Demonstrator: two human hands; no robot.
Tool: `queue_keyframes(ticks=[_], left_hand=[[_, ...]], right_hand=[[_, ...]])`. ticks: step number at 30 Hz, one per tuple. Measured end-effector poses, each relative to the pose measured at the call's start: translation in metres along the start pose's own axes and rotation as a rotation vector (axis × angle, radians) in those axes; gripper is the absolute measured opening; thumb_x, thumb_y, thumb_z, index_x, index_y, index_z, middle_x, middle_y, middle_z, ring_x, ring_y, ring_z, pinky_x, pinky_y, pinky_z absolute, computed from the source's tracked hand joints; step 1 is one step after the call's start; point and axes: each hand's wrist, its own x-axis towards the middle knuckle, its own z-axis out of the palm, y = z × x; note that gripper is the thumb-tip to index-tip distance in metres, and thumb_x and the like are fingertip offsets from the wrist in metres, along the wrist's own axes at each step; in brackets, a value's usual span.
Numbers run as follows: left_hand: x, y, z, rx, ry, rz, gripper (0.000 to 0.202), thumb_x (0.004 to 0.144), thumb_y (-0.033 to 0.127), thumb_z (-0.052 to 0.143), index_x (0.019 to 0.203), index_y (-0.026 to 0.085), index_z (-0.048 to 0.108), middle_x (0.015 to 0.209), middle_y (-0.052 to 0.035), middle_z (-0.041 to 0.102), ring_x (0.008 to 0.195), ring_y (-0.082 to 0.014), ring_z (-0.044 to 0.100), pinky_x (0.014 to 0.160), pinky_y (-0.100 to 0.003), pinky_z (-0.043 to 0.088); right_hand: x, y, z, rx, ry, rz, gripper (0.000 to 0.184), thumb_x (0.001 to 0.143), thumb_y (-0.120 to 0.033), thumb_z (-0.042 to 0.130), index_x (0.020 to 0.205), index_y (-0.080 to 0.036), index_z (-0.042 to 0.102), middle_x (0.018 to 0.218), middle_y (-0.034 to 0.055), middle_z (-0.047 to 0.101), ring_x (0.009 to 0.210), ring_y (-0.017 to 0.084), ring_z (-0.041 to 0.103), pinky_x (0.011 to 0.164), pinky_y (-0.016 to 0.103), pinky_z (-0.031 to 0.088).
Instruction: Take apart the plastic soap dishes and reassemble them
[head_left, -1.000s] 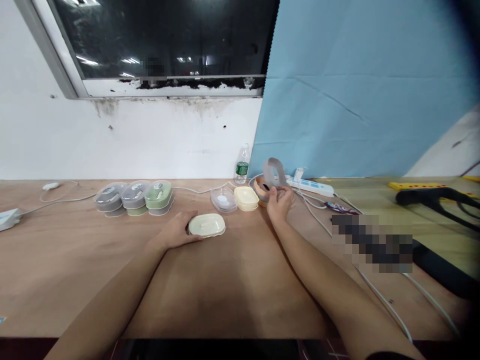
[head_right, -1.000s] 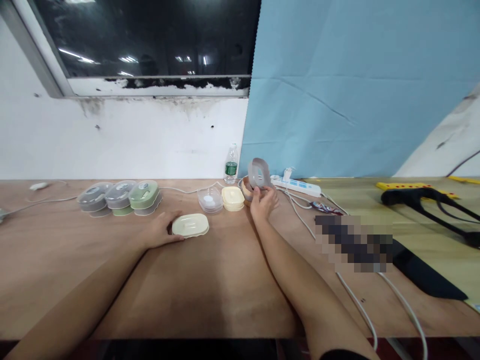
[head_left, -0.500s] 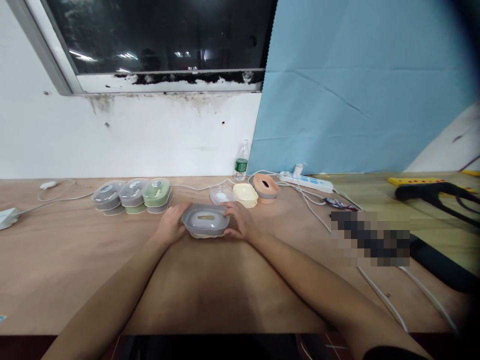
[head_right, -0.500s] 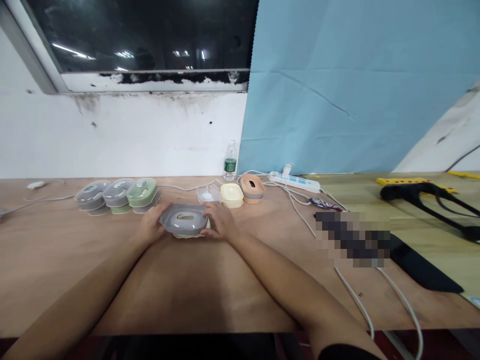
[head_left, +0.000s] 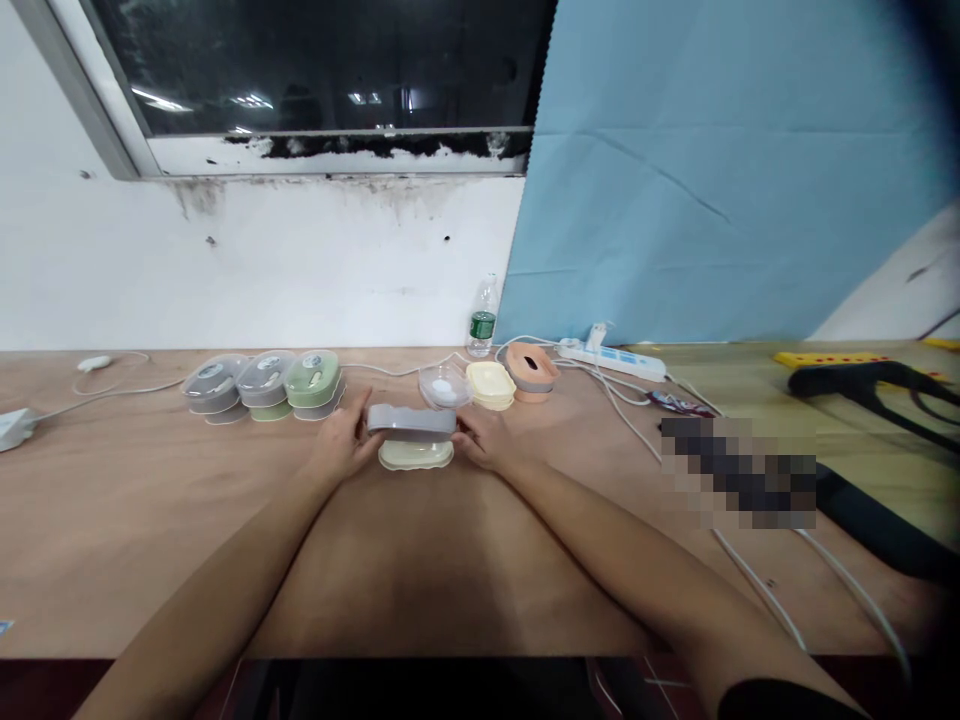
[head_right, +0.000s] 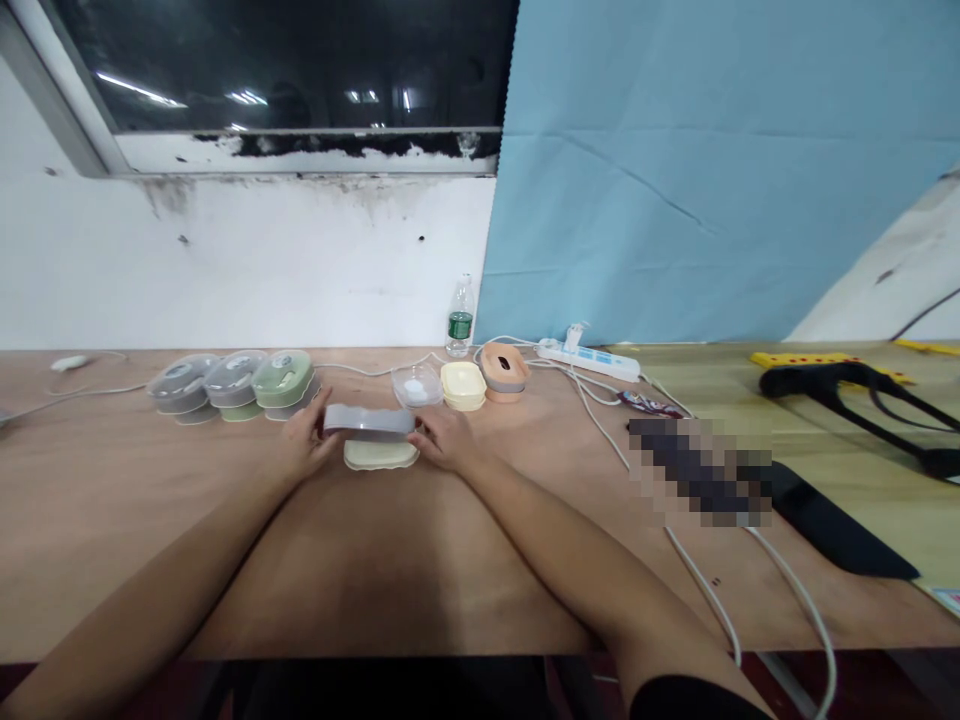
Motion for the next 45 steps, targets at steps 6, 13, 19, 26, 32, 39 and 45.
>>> queue_keyframes(ticks=[6,13,19,26,32,39,45], left_hand=[[-0.001,0.008,-0.005,-0.071,-0.153,0.038,0.082,0.084,0.055,0.05,0.149,0.015,0.021,0.067,0.0001,0.06,0.064,-0.0183,0.057,0.064,-0.029,0.043],[0.003,0.012,-0.011,-0.087,-0.25,-0.017,0.064,0.086,0.055,0.048,0.139,0.019,0.043,0.075,-0.0018,0.066,0.066,-0.0184,0.061,0.06,-0.027,0.041],[0.006,0.014,-0.006,-0.009,-0.337,-0.082,0.052,0.089,0.059,0.041,0.12,0.022,0.06,0.08,-0.0049,0.07,0.073,-0.022,0.064,0.063,-0.028,0.041],[0.01,0.013,0.0,-0.102,-0.366,-0.128,0.05,0.093,0.057,0.031,0.097,0.025,0.07,0.084,-0.0048,0.072,0.08,-0.0222,0.066,0.066,-0.028,0.043],[0.011,0.015,0.001,-0.046,-0.457,-0.188,0.055,0.094,0.056,0.027,0.093,0.024,0.072,0.097,-0.0065,0.073,0.087,-0.0227,0.066,0.07,-0.028,0.044],[0.01,0.015,-0.001,-0.12,-0.432,-0.146,0.052,0.095,0.055,0.028,0.115,0.027,0.066,0.111,-0.0044,0.071,0.097,-0.0236,0.065,0.078,-0.03,0.046],[0.01,0.006,-0.001,-0.206,-0.424,-0.068,0.05,0.095,0.053,0.029,0.119,0.026,0.064,0.117,-0.003,0.068,0.103,-0.0227,0.064,0.088,-0.032,0.047]], right_hand=[[0.001,-0.001,0.001,0.107,0.014,0.141,0.059,0.094,-0.061,0.021,0.059,-0.021,0.046,0.057,0.001,0.051,0.058,0.015,0.049,0.057,0.026,0.035],[0.008,0.005,0.007,0.263,-0.138,0.271,0.065,0.097,-0.057,0.016,0.055,-0.02,0.049,0.056,0.0011,0.055,0.06,0.016,0.053,0.06,0.027,0.041],[0.009,0.006,0.009,0.107,-0.189,0.298,0.057,0.097,-0.054,0.028,0.063,-0.019,0.059,0.064,0.003,0.063,0.065,0.017,0.057,0.061,0.027,0.041],[0.013,0.001,0.008,-0.054,-0.245,0.38,0.05,0.096,-0.048,0.036,0.065,-0.018,0.061,0.071,0.0043,0.067,0.066,0.016,0.057,0.057,0.025,0.032],[0.016,-0.004,0.005,-0.089,-0.286,0.427,0.051,0.096,-0.048,0.037,0.064,-0.017,0.061,0.071,0.0045,0.066,0.064,0.014,0.055,0.055,0.025,0.028],[0.011,-0.003,0.007,-0.073,-0.016,0.459,0.027,0.089,-0.044,0.053,0.097,-0.02,0.063,0.071,-0.0002,0.065,0.069,0.015,0.058,0.059,0.024,0.032],[0.01,0.008,0.008,-0.018,0.012,0.441,0.042,0.09,-0.035,0.051,0.13,-0.021,0.048,0.075,-0.0006,0.066,0.068,0.016,0.058,0.062,0.025,0.036]])
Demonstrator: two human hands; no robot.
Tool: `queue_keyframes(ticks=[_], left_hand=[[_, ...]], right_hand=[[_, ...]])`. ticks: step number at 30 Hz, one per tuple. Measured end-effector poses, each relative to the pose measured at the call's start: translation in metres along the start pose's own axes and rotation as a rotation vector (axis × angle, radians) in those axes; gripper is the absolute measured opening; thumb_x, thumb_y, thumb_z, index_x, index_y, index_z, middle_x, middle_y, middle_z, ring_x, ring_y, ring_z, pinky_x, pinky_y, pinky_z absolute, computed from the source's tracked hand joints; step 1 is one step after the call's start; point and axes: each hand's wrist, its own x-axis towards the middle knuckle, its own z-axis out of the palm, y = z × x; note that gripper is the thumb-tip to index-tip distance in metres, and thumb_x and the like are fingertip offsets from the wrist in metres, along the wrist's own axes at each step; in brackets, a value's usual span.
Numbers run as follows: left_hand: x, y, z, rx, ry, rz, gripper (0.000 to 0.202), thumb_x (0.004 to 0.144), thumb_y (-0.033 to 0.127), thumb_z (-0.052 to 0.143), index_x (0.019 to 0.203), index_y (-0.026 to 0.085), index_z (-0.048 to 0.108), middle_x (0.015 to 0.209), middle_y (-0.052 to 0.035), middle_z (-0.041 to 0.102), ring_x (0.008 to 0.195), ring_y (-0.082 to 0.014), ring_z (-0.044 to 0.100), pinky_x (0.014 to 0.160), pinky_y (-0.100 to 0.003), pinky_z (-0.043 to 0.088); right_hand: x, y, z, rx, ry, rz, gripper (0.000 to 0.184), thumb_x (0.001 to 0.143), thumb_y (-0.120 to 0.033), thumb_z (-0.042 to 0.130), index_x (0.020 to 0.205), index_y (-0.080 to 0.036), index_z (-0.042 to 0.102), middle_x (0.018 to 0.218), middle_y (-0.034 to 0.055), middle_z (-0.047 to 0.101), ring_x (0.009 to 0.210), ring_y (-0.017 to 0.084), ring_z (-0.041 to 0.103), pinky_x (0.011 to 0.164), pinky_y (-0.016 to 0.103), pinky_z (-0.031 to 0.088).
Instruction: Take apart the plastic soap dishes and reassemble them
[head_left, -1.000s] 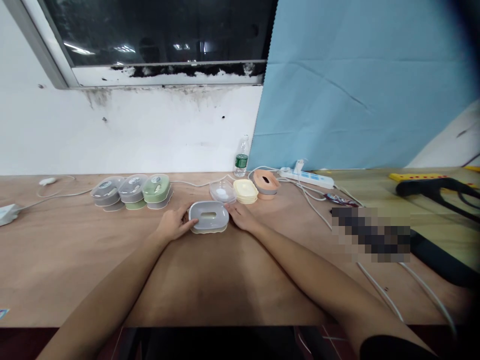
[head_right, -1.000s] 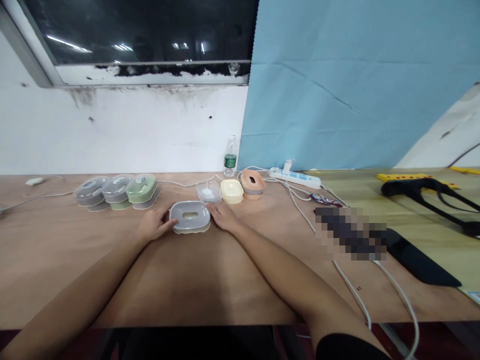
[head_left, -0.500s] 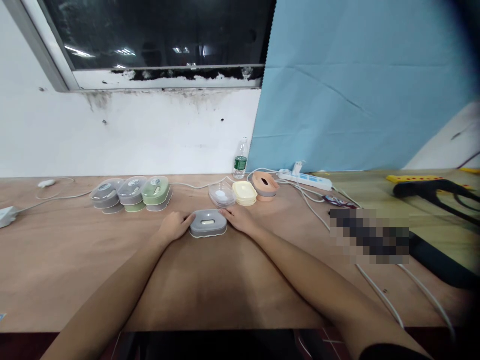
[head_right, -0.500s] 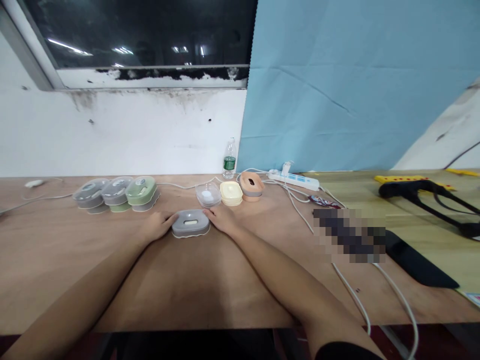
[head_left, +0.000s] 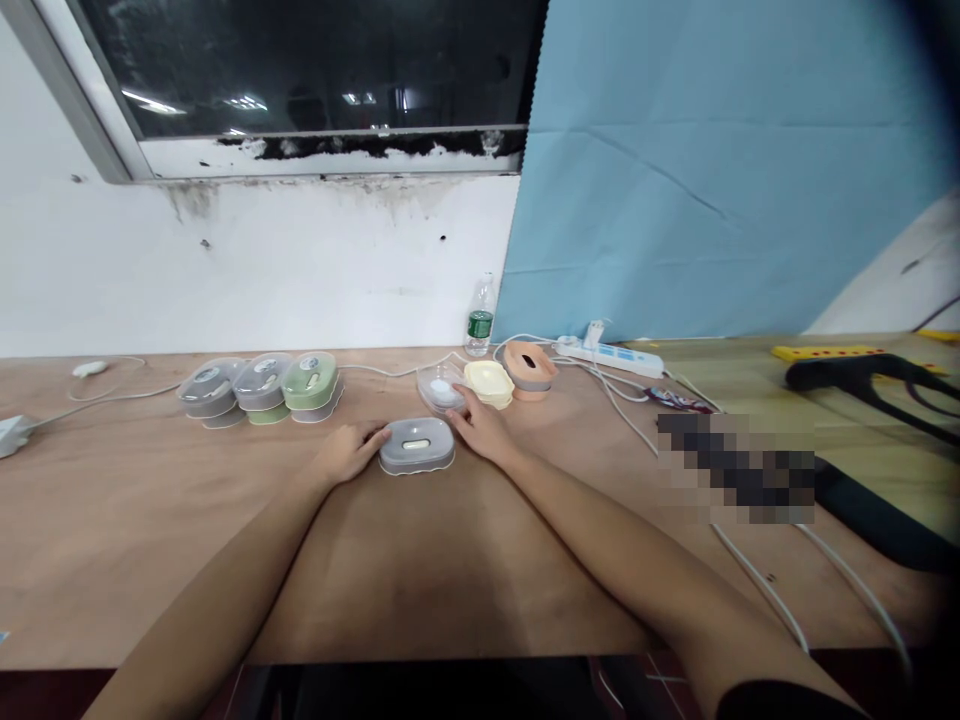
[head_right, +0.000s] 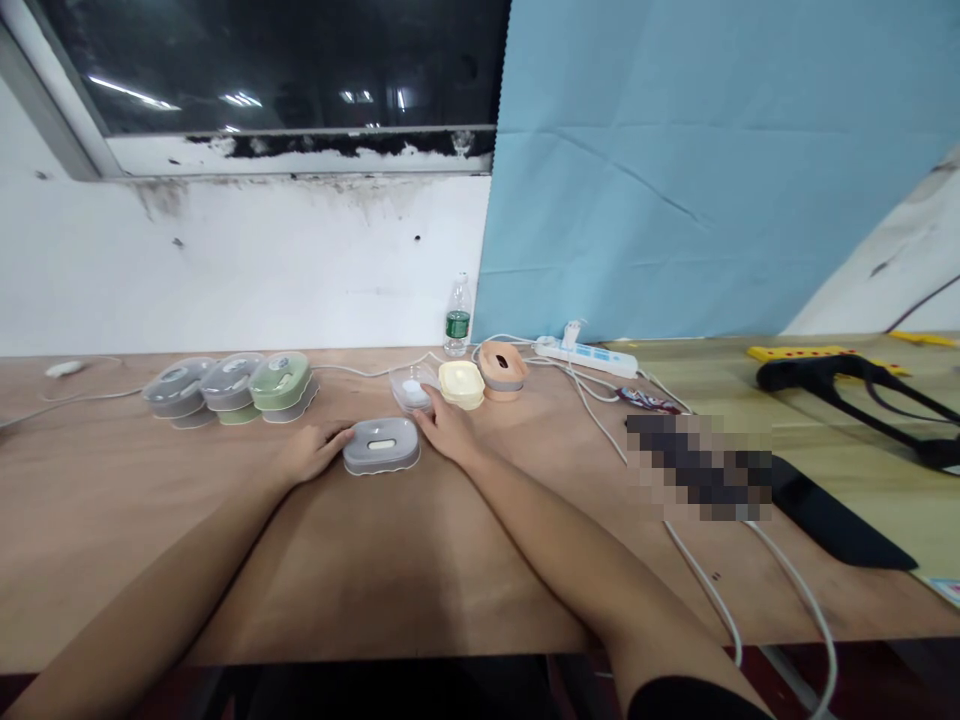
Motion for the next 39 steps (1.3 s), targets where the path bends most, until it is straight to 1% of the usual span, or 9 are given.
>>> queue_keyframes(ticks=[3,7,15,20,24,26,29,33,39], left_hand=[[0.001,-0.005,0.001,-0.008,0.0,0.025,0.049,0.095,0.053,0.03,0.118,0.025,0.064,0.115,-0.0034,0.069,0.101,-0.0226,0.065,0.087,-0.032,0.048],[0.001,-0.007,0.003,-0.006,0.009,0.026,0.049,0.095,0.053,0.031,0.119,0.026,0.064,0.114,-0.0037,0.07,0.099,-0.0231,0.065,0.087,-0.033,0.048],[0.0,-0.005,0.002,0.004,0.006,0.039,0.046,0.095,0.052,0.031,0.117,0.028,0.064,0.114,-0.0023,0.069,0.098,-0.0231,0.065,0.081,-0.033,0.049],[-0.002,-0.011,0.006,0.007,0.118,-0.003,0.055,0.092,0.052,0.042,0.137,0.02,0.045,0.096,-0.006,0.07,0.078,-0.0196,0.065,0.072,-0.032,0.05],[-0.005,-0.004,0.005,0.037,0.362,0.173,0.071,0.088,0.046,0.055,0.146,0.02,0.025,0.111,-0.0091,0.061,0.069,-0.014,0.058,0.069,-0.03,0.051],[-0.007,0.002,0.003,0.099,0.46,0.292,0.067,0.086,0.043,0.058,0.143,0.02,0.029,0.116,-0.0116,0.058,0.074,-0.0148,0.058,0.072,-0.031,0.051],[-0.009,0.008,0.002,0.185,0.47,0.417,0.044,0.088,0.04,0.054,0.128,0.019,0.049,0.111,-0.0122,0.059,0.086,-0.019,0.06,0.077,-0.034,0.051],[-0.011,0.011,0.0,0.209,0.395,0.431,0.029,0.091,0.04,0.047,0.104,0.02,0.063,0.102,-0.011,0.063,0.092,-0.0213,0.061,0.08,-0.035,0.051],[-0.01,0.013,-0.002,0.17,0.373,0.354,0.031,0.09,0.042,0.049,0.108,0.02,0.062,0.106,-0.0108,0.063,0.096,-0.0218,0.06,0.085,-0.036,0.05]], right_hand=[[0.003,0.004,0.003,0.004,-0.014,0.009,0.033,0.089,-0.034,0.053,0.119,-0.021,0.055,0.074,-0.0003,0.066,0.069,0.016,0.059,0.063,0.025,0.036],[0.003,0.004,0.003,0.004,0.074,0.047,0.024,0.085,-0.036,0.056,0.104,-0.021,0.057,0.064,-0.0041,0.058,0.063,0.015,0.055,0.059,0.025,0.034],[0.002,0.004,0.003,0.015,0.183,0.074,0.028,0.078,-0.034,0.059,0.102,-0.022,0.051,0.062,-0.0057,0.055,0.06,0.015,0.055,0.056,0.024,0.033],[-0.002,0.009,0.002,0.149,0.258,-0.012,0.034,0.081,-0.045,0.058,0.104,-0.022,0.049,0.073,-0.0021,0.061,0.06,0.015,0.056,0.06,0.026,0.039],[-0.009,0.009,0.0,0.184,0.16,-0.232,0.04,0.083,-0.048,0.055,0.111,-0.02,0.05,0.075,0.0,0.063,0.063,0.016,0.057,0.063,0.027,0.041],[-0.011,0.007,0.0,0.161,0.098,-0.319,0.046,0.081,-0.057,0.055,0.109,-0.02,0.054,0.076,0.0016,0.064,0.066,0.017,0.058,0.064,0.027,0.042],[-0.013,0.003,0.001,0.143,0.033,-0.36,0.055,0.078,-0.072,0.049,0.092,-0.02,0.059,0.071,0.0024,0.062,0.065,0.017,0.056,0.063,0.027,0.04],[-0.01,-0.003,0.003,0.233,-0.026,-0.23,0.064,0.076,-0.082,0.037,0.065,-0.019,0.049,0.06,0.0005,0.053,0.059,0.014,0.049,0.058,0.025,0.036],[-0.006,-0.008,0.007,0.475,-0.257,0.01,0.065,0.077,-0.082,0.032,0.058,-0.02,0.04,0.049,-0.0036,0.042,0.047,0.01,0.039,0.047,0.023,0.028]])
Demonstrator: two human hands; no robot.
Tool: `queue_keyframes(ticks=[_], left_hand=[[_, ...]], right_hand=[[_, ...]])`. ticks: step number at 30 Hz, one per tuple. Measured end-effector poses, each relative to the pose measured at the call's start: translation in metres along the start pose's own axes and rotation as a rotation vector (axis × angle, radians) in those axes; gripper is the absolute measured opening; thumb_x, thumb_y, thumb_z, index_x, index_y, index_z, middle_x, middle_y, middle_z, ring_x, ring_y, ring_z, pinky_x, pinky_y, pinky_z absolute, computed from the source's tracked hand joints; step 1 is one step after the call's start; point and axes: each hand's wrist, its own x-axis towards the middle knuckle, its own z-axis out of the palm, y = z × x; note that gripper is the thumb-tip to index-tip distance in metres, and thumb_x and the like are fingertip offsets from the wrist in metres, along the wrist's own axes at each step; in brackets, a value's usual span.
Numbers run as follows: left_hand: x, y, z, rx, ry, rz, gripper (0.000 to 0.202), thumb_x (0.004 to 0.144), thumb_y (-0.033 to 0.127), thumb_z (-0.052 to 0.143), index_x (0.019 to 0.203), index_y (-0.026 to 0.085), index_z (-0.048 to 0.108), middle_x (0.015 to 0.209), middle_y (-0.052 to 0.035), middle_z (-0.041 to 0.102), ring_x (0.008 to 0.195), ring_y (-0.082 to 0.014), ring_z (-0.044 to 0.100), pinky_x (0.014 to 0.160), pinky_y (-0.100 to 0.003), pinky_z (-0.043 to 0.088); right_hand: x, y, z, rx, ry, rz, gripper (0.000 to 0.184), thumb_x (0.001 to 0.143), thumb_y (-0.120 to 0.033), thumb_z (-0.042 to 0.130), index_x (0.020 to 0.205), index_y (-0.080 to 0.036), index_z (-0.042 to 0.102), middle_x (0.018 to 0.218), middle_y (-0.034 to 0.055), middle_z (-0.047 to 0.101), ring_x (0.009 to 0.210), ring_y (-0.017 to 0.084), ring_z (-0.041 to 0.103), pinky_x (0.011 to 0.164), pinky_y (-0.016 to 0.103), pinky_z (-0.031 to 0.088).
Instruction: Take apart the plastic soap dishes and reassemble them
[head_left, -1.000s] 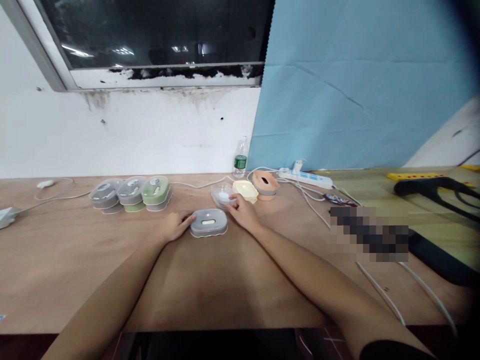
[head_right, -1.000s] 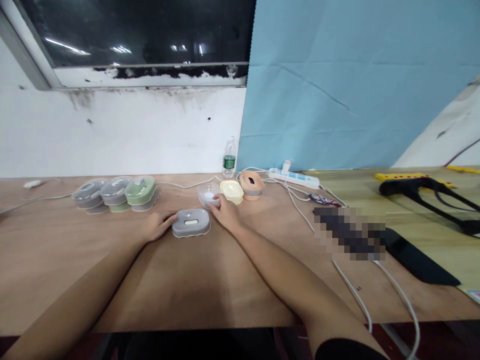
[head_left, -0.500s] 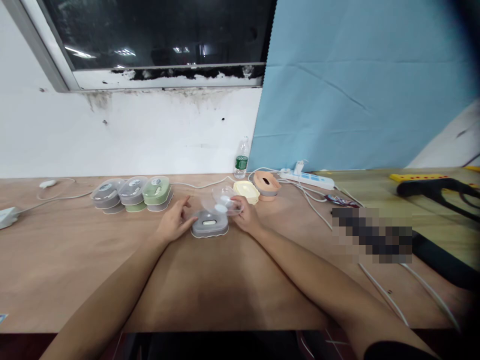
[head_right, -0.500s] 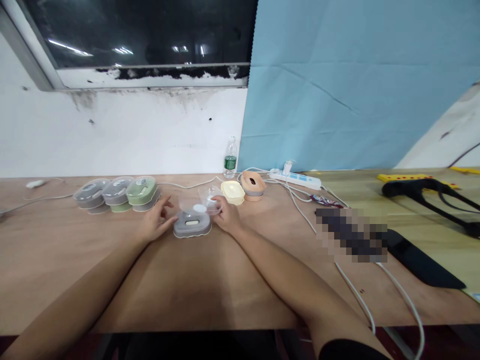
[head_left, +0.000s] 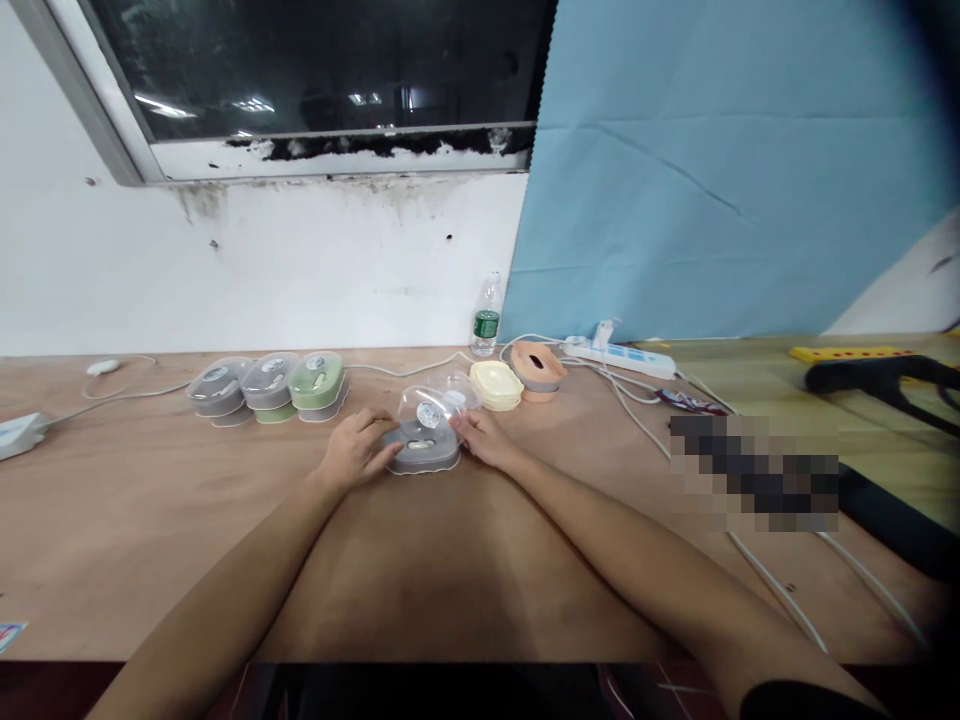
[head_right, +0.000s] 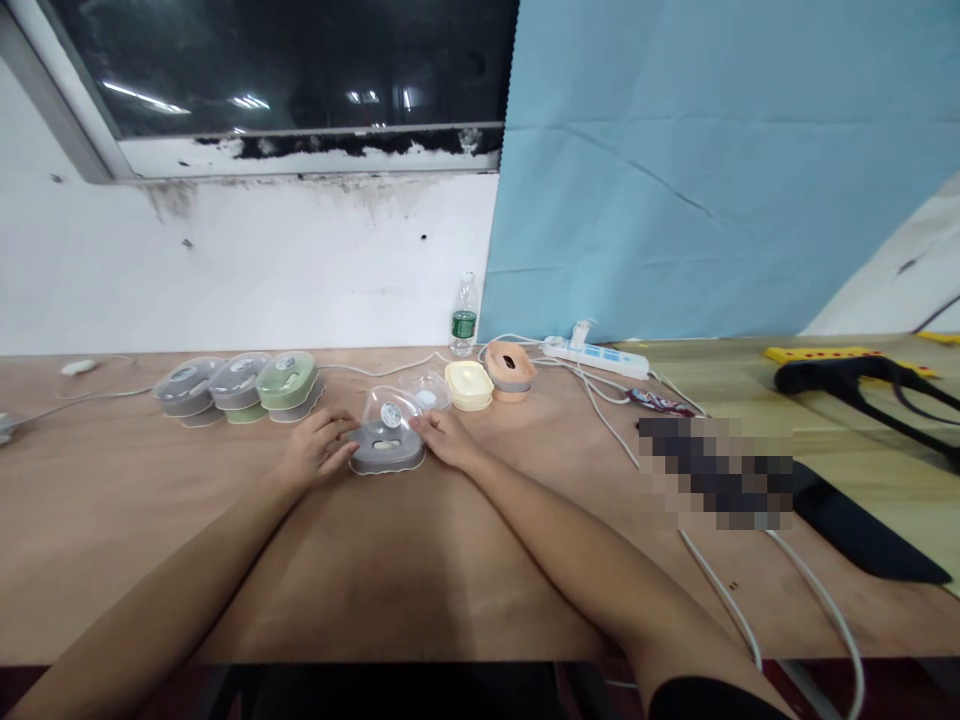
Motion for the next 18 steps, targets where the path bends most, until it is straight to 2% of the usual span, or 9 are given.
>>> queue_keyframes(ticks=[4,8,11,14,18], left_hand=[[0.001,-0.003,0.002,0.015,-0.03,-0.133,0.042,0.09,0.046,0.05,0.123,0.02,0.054,0.121,-0.0122,0.057,0.099,-0.023,0.06,0.087,-0.037,0.049],[0.001,-0.011,0.004,-0.069,-0.214,-0.218,0.073,0.085,0.055,0.053,0.144,0.02,0.029,0.131,-0.014,0.052,0.095,-0.0242,0.061,0.086,-0.04,0.049],[0.0,-0.014,0.005,-0.122,-0.324,-0.22,0.091,0.079,0.061,0.058,0.149,0.02,0.017,0.135,-0.0156,0.05,0.096,-0.0257,0.061,0.084,-0.039,0.05],[0.0,-0.013,0.004,-0.111,-0.317,-0.229,0.094,0.075,0.063,0.061,0.149,0.021,0.019,0.131,-0.0148,0.053,0.094,-0.0256,0.062,0.082,-0.038,0.05],[0.001,-0.012,0.001,-0.06,-0.209,-0.172,0.086,0.072,0.065,0.064,0.141,0.02,0.036,0.11,-0.011,0.061,0.09,-0.024,0.062,0.083,-0.037,0.049]], right_hand=[[0.001,0.003,-0.001,0.02,-0.063,0.036,0.059,0.083,-0.074,0.034,0.06,-0.02,0.04,0.049,-0.0045,0.041,0.048,0.01,0.038,0.048,0.023,0.027],[0.002,0.003,-0.004,-0.092,-0.069,-0.01,0.056,0.088,-0.067,0.032,0.059,-0.019,0.041,0.055,-0.003,0.045,0.054,0.011,0.041,0.053,0.024,0.029],[0.002,0.0,-0.007,-0.229,-0.066,-0.047,0.056,0.092,-0.061,0.029,0.058,-0.019,0.041,0.058,-0.0019,0.049,0.057,0.012,0.044,0.056,0.025,0.03],[0.001,-0.002,-0.01,-0.36,-0.042,-0.051,0.058,0.094,-0.058,0.027,0.054,-0.019,0.04,0.056,-0.0011,0.05,0.057,0.013,0.046,0.055,0.026,0.028],[0.001,-0.001,-0.012,-0.402,-0.002,-0.033,0.061,0.094,-0.059,0.024,0.051,-0.019,0.038,0.052,-0.0005,0.047,0.054,0.013,0.044,0.053,0.026,0.025]])
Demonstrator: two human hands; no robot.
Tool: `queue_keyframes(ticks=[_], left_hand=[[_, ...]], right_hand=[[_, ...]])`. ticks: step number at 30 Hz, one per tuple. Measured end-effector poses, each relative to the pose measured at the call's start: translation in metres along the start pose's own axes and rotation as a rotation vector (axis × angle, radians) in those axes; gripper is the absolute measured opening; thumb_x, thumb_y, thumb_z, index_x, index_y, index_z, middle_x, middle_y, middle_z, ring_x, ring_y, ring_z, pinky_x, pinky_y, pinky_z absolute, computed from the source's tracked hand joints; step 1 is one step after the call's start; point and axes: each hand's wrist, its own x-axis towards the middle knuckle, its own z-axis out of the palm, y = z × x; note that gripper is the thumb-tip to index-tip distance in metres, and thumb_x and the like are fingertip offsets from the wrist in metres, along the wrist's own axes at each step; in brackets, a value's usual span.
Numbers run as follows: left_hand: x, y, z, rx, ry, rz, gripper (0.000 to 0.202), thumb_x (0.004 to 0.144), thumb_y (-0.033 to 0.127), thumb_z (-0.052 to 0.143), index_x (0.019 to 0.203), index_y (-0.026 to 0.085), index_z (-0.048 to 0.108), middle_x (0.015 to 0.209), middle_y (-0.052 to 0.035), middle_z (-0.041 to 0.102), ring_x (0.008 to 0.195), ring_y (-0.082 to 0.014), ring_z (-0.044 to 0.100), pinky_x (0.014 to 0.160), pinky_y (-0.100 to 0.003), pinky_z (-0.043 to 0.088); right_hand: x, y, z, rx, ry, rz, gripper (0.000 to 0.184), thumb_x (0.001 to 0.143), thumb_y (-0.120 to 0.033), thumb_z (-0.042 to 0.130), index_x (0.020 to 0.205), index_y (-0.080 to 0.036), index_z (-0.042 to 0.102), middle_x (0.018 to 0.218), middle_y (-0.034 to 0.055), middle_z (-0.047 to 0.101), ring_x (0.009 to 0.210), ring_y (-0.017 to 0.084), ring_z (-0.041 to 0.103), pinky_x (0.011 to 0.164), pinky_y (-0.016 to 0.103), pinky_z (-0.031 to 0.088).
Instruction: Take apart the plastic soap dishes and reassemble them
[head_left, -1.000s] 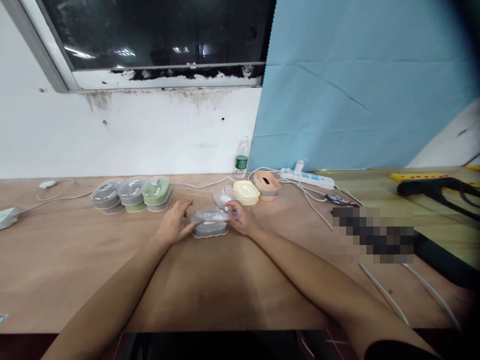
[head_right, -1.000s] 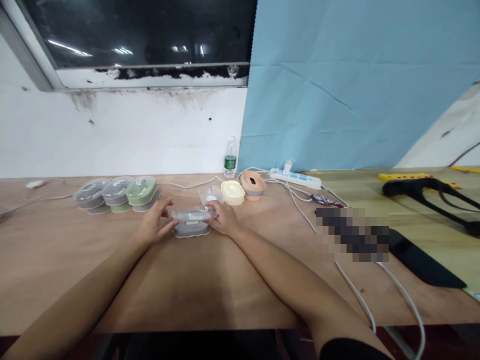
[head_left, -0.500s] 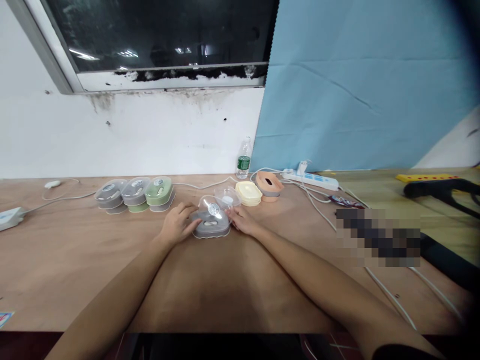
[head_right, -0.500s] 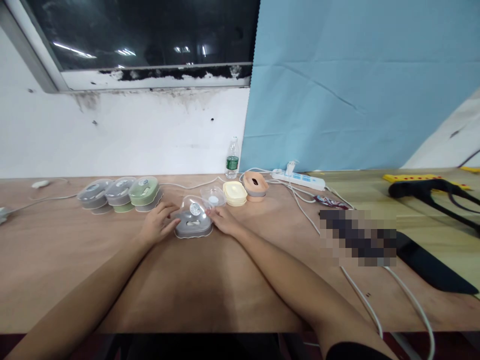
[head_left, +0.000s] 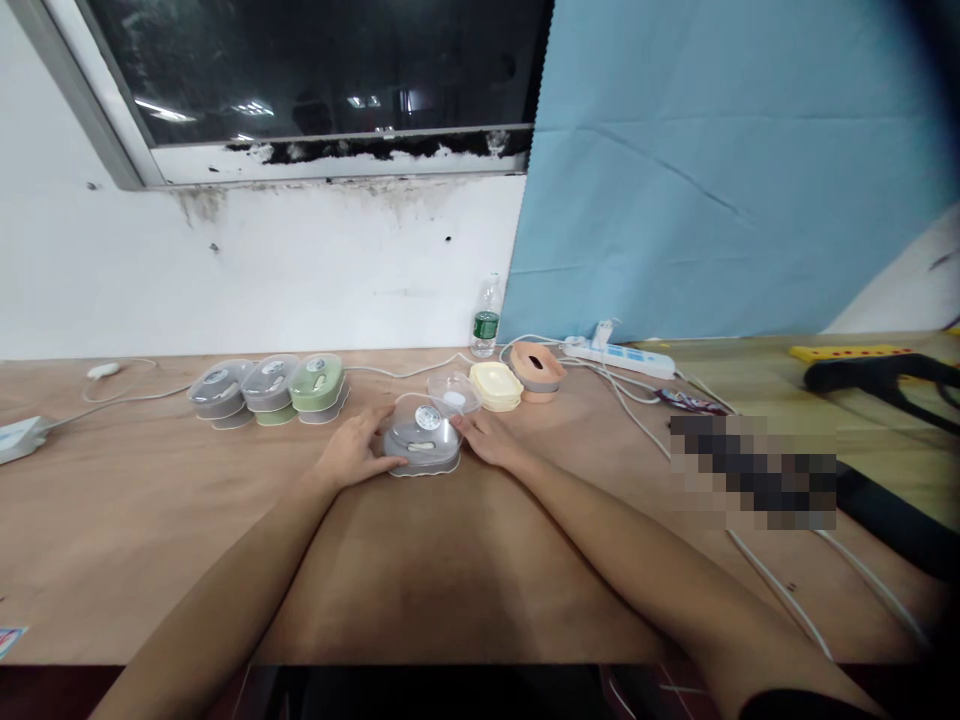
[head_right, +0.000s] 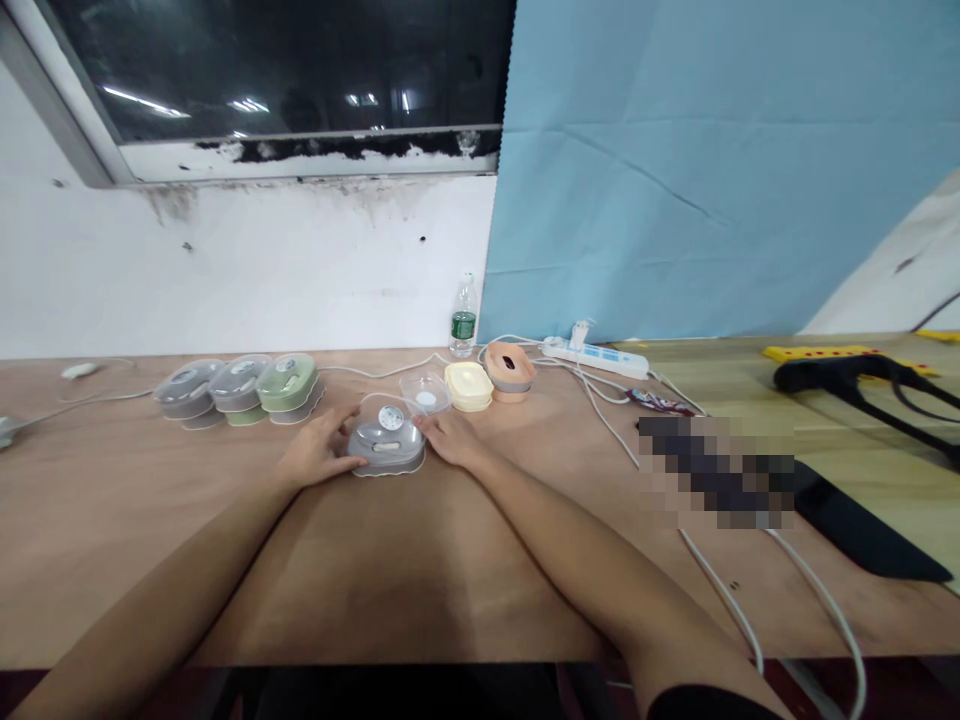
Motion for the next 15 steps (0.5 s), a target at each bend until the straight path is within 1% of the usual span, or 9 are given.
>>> queue_keyframes(ticks=[3,5,8,10,12,15], left_hand=[[-0.0014,-0.0009,-0.001,0.029,0.085,0.062,0.076,0.073,0.064,0.065,0.132,0.02,0.046,0.104,-0.0089,0.063,0.084,-0.0208,0.062,0.081,-0.035,0.048],[-0.0029,-0.0015,0.0001,0.041,0.109,0.071,0.069,0.074,0.064,0.064,0.126,0.02,0.05,0.098,-0.0073,0.065,0.081,-0.0197,0.062,0.079,-0.034,0.048],[-0.0043,-0.0019,0.0028,0.062,0.091,0.076,0.067,0.073,0.065,0.063,0.122,0.02,0.054,0.088,-0.0053,0.066,0.079,-0.0197,0.062,0.077,-0.033,0.048],[-0.0042,-0.0017,0.0037,0.078,0.067,0.093,0.067,0.073,0.066,0.062,0.121,0.02,0.055,0.085,-0.0047,0.066,0.078,-0.0197,0.062,0.075,-0.032,0.047],[-0.0035,-0.0012,0.0033,0.085,0.052,0.107,0.065,0.074,0.066,0.062,0.118,0.02,0.056,0.084,-0.0044,0.066,0.076,-0.0193,0.062,0.072,-0.031,0.047],[-0.0023,0.0,0.0009,0.076,0.045,0.101,0.057,0.076,0.065,0.061,0.11,0.019,0.061,0.083,-0.005,0.066,0.075,-0.0187,0.062,0.07,-0.031,0.046]], right_hand=[[0.0009,0.0016,0.0011,0.008,0.016,0.011,0.062,0.094,-0.059,0.022,0.05,-0.019,0.038,0.051,-0.0008,0.045,0.053,0.012,0.043,0.052,0.026,0.024],[0.0012,0.0012,0.0019,-0.006,0.024,0.017,0.062,0.094,-0.06,0.024,0.05,-0.018,0.039,0.051,-0.0009,0.046,0.053,0.012,0.043,0.051,0.026,0.023],[0.001,-0.0013,0.0019,-0.03,0.011,0.02,0.062,0.093,-0.06,0.028,0.052,-0.017,0.045,0.053,-0.0007,0.049,0.054,0.012,0.045,0.052,0.025,0.023],[0.001,-0.0024,0.0016,-0.043,0.0,0.029,0.061,0.093,-0.06,0.03,0.053,-0.017,0.047,0.053,-0.0005,0.05,0.054,0.012,0.045,0.052,0.025,0.023],[0.0012,-0.002,0.0014,-0.052,-0.003,0.042,0.062,0.093,-0.06,0.028,0.053,-0.017,0.048,0.053,-0.0006,0.05,0.053,0.011,0.043,0.052,0.026,0.023],[0.0012,0.0001,0.0015,-0.053,-0.006,0.03,0.064,0.094,-0.061,0.024,0.053,-0.017,0.046,0.053,-0.0009,0.048,0.053,0.011,0.042,0.052,0.025,0.022]])
